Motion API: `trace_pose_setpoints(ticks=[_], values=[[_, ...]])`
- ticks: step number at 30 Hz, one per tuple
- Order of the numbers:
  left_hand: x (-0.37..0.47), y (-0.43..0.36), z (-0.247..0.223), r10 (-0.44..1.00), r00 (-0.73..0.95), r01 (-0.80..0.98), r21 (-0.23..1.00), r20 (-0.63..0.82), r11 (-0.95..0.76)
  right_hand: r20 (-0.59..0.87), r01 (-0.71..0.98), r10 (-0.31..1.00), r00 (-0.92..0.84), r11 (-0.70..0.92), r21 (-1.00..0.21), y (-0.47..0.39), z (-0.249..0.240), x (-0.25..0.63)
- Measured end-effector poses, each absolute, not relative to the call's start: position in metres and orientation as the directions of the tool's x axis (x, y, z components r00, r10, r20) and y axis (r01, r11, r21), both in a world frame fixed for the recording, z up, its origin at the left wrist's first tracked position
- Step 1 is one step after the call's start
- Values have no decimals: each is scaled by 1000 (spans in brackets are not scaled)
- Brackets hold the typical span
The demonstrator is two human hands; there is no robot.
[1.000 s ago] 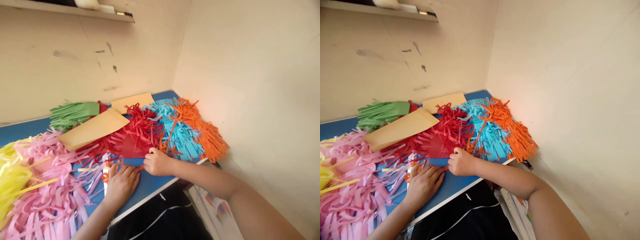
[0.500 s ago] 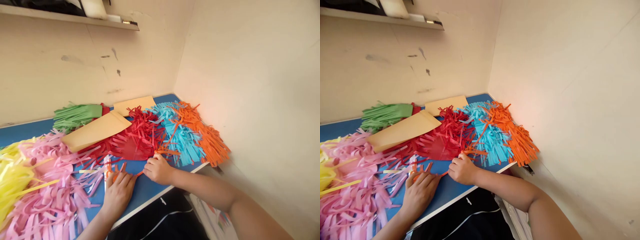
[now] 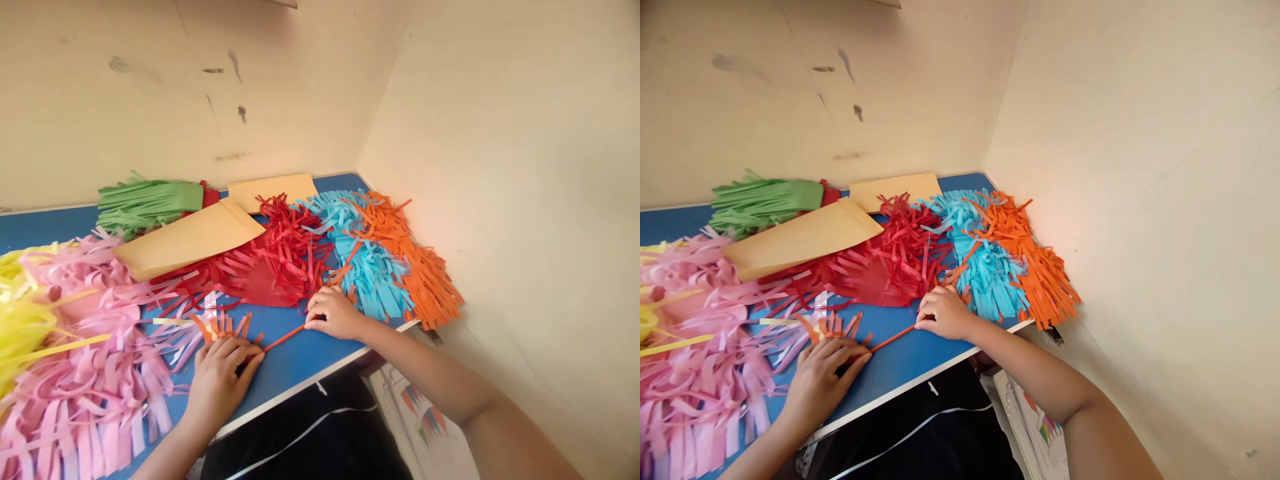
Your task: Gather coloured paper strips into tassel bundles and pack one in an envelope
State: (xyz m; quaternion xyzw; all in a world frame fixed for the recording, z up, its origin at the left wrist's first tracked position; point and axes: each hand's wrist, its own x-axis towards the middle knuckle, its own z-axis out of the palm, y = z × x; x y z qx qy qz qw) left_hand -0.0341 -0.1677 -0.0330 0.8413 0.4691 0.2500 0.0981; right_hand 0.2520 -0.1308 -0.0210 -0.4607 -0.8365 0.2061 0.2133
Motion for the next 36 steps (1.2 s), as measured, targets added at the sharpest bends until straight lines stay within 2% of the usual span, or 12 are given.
trace_pose_setpoints(ticks=[7, 10, 12, 15, 18, 23, 29, 34, 36], values=[[-34, -168, -33, 864, 387, 755, 427, 323, -498, 159, 689, 875, -457, 462, -558, -132, -21, 249], [-36, -169, -33, 835, 410, 752, 383, 366, -537, 174, 694, 879, -444, 460, -553, -132, -22, 247], [-37, -173, -34, 786, 448, 764, 273, 427, -584, 210, 701, 866, -454, 492, -516, -133, -24, 247], [-39, -182, -35, 668, 530, 771, 30, 522, -636, 304, 715, 809, -503, 587, -379, -137, -28, 249], [-42, -187, -36, 614, 583, 757, -81, 531, -648, 400, 712, 738, -544, 658, -246, -143, -33, 251], [-44, -184, -33, 649, 541, 784, -42, 535, -619, 418, 690, 681, -601, 706, -158, -148, -33, 251], [-34, -185, -26, 675, 487, 823, -34, 555, -567, 435, 681, 662, -611, 719, -137, -146, -31, 251], [-19, -177, -22, 612, 626, 719, -56, 483, -692, 425, 678, 665, -614, 720, -147, -148, -33, 253], [-18, -174, -23, 605, 630, 711, -47, 487, -701, 415, 680, 669, -616, 718, -149, -149, -33, 252]])
